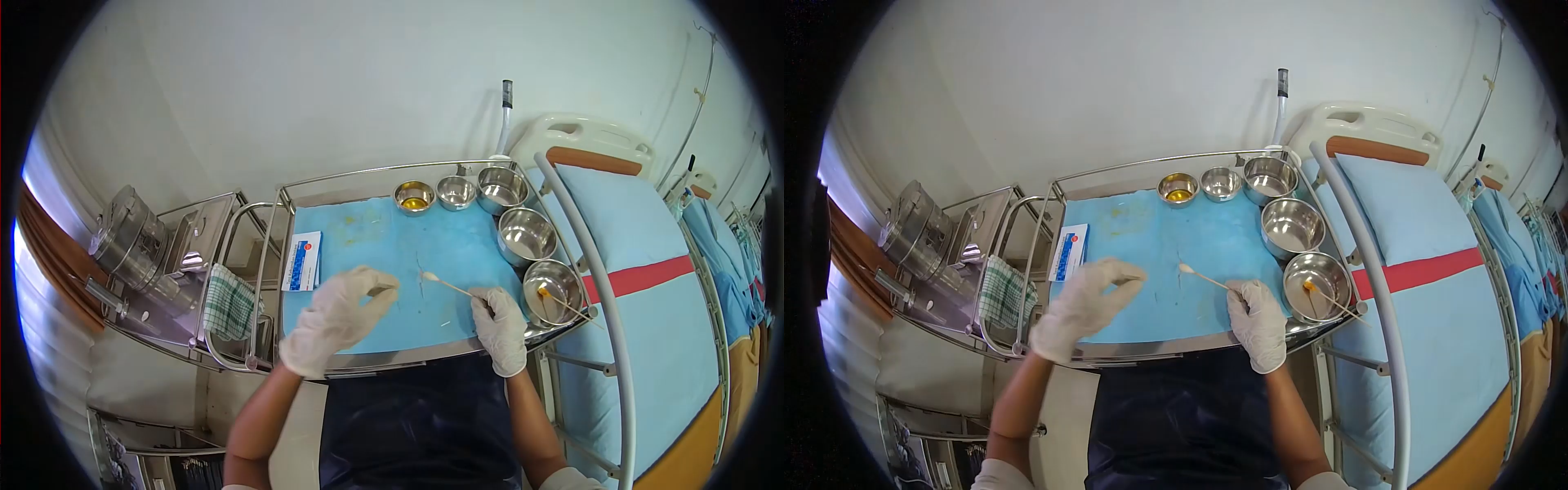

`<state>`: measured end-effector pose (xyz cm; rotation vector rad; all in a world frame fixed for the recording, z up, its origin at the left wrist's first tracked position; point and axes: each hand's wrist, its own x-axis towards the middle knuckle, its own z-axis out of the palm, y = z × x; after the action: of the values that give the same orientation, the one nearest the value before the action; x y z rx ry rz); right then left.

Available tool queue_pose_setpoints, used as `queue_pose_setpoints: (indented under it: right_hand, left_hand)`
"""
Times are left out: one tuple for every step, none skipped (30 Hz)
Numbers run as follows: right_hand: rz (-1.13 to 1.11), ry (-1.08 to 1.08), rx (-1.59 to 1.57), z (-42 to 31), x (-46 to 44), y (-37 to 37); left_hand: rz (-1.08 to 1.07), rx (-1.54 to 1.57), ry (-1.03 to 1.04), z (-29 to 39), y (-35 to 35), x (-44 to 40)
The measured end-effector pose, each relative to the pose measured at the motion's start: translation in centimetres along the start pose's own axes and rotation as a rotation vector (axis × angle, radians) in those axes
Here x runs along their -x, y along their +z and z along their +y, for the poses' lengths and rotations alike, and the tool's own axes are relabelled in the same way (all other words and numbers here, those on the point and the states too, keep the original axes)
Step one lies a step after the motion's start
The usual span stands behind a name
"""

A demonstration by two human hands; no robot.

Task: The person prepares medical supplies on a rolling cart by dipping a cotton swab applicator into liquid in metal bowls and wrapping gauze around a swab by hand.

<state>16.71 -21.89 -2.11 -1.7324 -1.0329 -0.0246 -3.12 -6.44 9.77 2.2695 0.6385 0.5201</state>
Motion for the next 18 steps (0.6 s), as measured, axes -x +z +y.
queue_pose_setpoints:
  right_hand:
    - [-0.001,-0.003,0.001,-0.1,-0.1,0.0]
    - [0.007,0.017,-0.007,-0.3,-0.1,0.0]
    - [0.014,0.038,-0.013,-0.5,-0.2,-0.2]
    - [0.022,0.059,-0.018,-0.6,-0.2,-0.3]
    - [0.028,0.083,-0.022,-0.6,-0.1,-0.4]
    - [0.026,0.086,-0.018,-0.6,0.0,-0.5]
    - [0.033,0.091,-0.045,-0.4,0.0,-0.5]
    - [0.038,0.096,-0.072,-0.3,0.0,-0.4]
    - [0.043,0.098,-0.098,-0.2,-0.1,-0.4]
    - [0.050,0.100,-0.124,-0.1,-0.2,-0.4]
    - [0.049,0.099,-0.118,0.0,-0.2,-0.4]
    - [0.049,0.095,-0.116,0.0,-0.1,-0.4]
    - [0.049,0.091,-0.114,0.0,-0.1,-0.4]
    - [0.049,0.086,-0.113,-0.1,-0.1,-0.4]
    - [0.049,0.082,-0.111,-0.1,-0.1,-0.5]
    - [0.048,0.079,-0.106,-0.1,-0.1,-0.5]
    - [0.045,0.082,-0.104,-0.2,-0.1,-0.5]
    - [0.043,0.082,-0.102,-0.2,-0.1,-0.5]
  left_hand:
    - [0.026,-0.016,0.059,-1.8,1.5,-0.4]
    - [0.051,-0.030,0.118,-3.1,2.9,-0.5]
    - [0.053,-0.026,0.118,-3.7,4.1,-0.4]
    - [0.046,-0.043,0.100,-4.0,5.3,-0.4]
    - [0.036,-0.059,0.079,-4.1,6.4,-0.2]
    - [0.034,-0.054,0.077,-4.0,7.3,0.0]
    - [0.034,-0.067,0.083,-3.7,8.3,0.2]
    - [0.036,-0.080,0.088,-3.5,9.2,0.4]
    - [0.039,-0.092,0.094,-3.3,9.9,0.5]
    - [0.043,-0.104,0.102,-3.2,10.4,0.7]
    - [0.043,-0.098,0.102,-3.1,10.6,0.8]
    - [0.034,-0.140,0.143,-2.9,10.7,0.9]
    - [0.026,-0.181,0.184,-2.7,10.9,1.1]
    - [0.018,-0.222,0.225,-2.5,10.9,1.2]
    - [0.011,-0.264,0.265,-2.4,11.0,1.3]
    - [0.013,-0.259,0.266,-2.2,11.0,1.5]
    - [0.001,-0.288,0.292,-2.0,10.7,1.7]
    - [-0.009,-0.319,0.319,-1.8,10.5,1.9]
